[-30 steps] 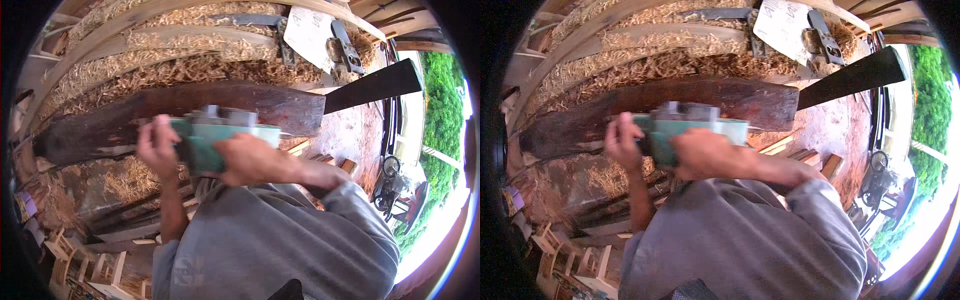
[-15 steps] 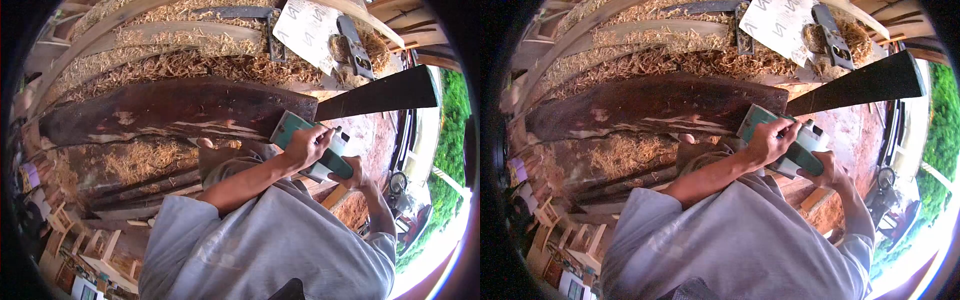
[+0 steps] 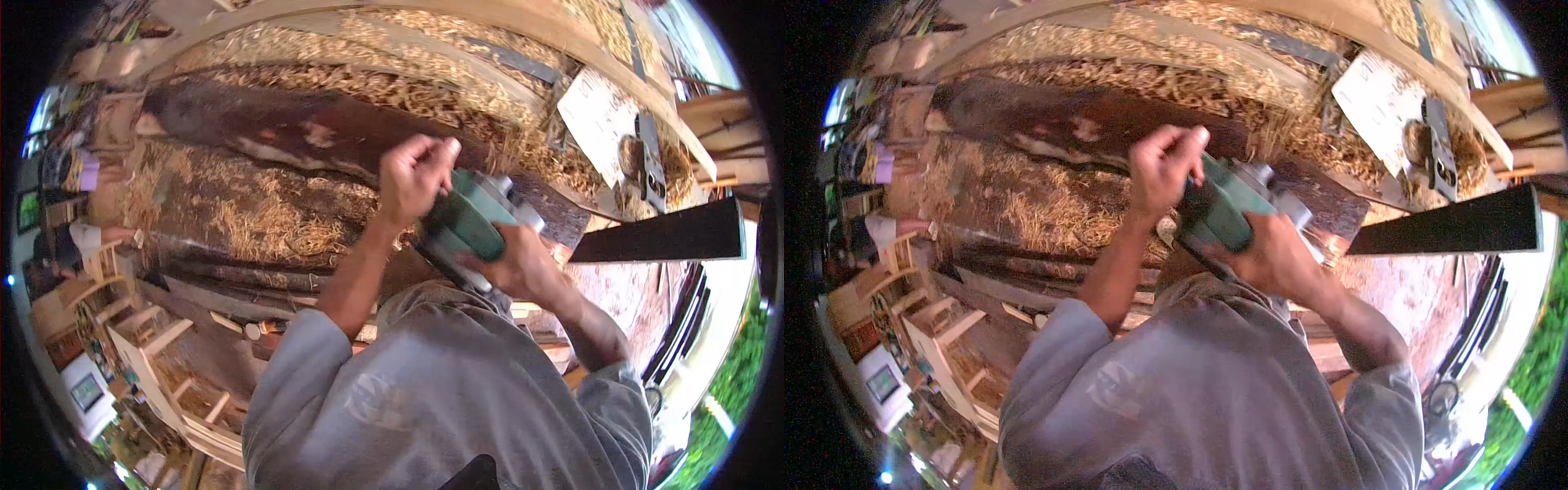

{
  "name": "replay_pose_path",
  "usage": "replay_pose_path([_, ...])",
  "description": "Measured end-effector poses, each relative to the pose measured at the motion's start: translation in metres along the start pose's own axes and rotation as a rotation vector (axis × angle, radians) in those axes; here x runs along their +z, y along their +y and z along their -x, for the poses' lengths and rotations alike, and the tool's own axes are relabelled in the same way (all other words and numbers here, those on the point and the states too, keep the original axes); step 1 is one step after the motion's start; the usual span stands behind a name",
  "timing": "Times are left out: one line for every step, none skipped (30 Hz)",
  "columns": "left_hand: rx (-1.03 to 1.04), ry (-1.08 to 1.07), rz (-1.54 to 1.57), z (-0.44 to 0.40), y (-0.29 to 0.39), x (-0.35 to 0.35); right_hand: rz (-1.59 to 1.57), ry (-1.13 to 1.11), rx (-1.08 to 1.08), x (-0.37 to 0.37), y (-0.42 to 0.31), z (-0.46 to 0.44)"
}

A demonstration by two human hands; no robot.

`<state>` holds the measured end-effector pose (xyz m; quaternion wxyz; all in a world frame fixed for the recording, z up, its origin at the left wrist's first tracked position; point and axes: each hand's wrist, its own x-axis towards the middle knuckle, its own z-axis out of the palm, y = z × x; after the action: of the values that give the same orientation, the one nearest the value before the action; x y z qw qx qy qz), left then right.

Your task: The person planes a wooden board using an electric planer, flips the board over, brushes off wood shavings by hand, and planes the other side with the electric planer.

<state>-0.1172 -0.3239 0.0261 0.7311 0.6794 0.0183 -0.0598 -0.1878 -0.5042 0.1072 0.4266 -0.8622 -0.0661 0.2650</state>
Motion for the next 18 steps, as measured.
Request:
replay_pose_path([0.041, 0.037, -0.022, -0.011, 0.003, -0.026, 0.042, -0.002, -0.056, 0.01, -0.012, -0.022])
replay_pose_path([0.074, 0.075, -0.04, -0.022, 0.005, -0.052, 0.085, -0.008, -0.107, 0.021, -0.023, -0.045])
replay_pose_path([0.09, 0.109, -0.059, -0.032, 0.008, -0.079, 0.144, -0.027, -0.167, 0.031, -0.035, -0.071])
replay_pose_path([0.108, 0.143, -0.08, -0.045, 0.012, -0.108, 0.201, -0.044, -0.23, 0.043, -0.048, -0.098])
replay_pose_path([0.165, 0.135, -0.167, -0.059, 0.014, -0.143, 0.199, -0.039, -0.279, 0.053, -0.064, -0.122])
replay_pose_path([0.217, 0.127, -0.257, -0.066, 0.014, -0.174, 0.194, -0.036, -0.328, 0.067, -0.079, -0.138])
replay_pose_path([0.343, 0.233, -0.168, -0.067, 0.012, -0.191, 0.198, -0.059, -0.342, 0.083, -0.088, -0.145])
replay_pose_path([0.482, 0.341, -0.079, -0.065, 0.014, -0.209, 0.15, -0.01, -0.295, 0.099, -0.097, -0.155])
replay_pose_path([0.511, 0.419, -0.157, -0.045, 0.026, -0.227, 0.108, 0.032, -0.253, 0.113, -0.108, -0.164])
replay_pose_path([0.537, 0.514, -0.152, -0.005, 0.052, -0.232, 0.124, -0.004, -0.278, 0.124, -0.12, -0.163])
replay_pose_path([0.561, 0.615, -0.152, 0.047, 0.074, -0.227, -0.023, -0.045, -0.274, 0.13, -0.13, -0.156])
replay_pose_path([0.581, 0.68, -0.148, 0.092, 0.079, -0.225, -0.173, -0.086, -0.264, 0.137, -0.141, -0.148])
replay_pose_path([0.507, 0.734, -0.094, 0.138, 0.076, -0.217, -0.142, -0.131, -0.289, 0.146, -0.153, -0.142])
replay_pose_path([0.43, 0.687, -0.089, 0.182, 0.068, -0.205, -0.134, -0.157, -0.303, 0.166, -0.158, -0.14])
replay_pose_path([0.337, 0.646, -0.128, 0.212, 0.055, -0.193, -0.146, -0.157, -0.419, 0.191, -0.157, -0.14])
replay_pose_path([0.247, 0.601, -0.171, 0.241, 0.041, -0.181, -0.173, -0.153, -0.389, 0.21, -0.16, -0.137])
replay_pose_path([0.119, 0.631, -0.175, 0.253, 0.032, -0.161, -0.202, -0.149, -0.36, 0.229, -0.163, -0.135])
replay_pose_path([0.034, 0.648, -0.224, 0.26, 0.026, -0.154, -0.248, -0.139, -0.183, 0.248, -0.171, -0.129])
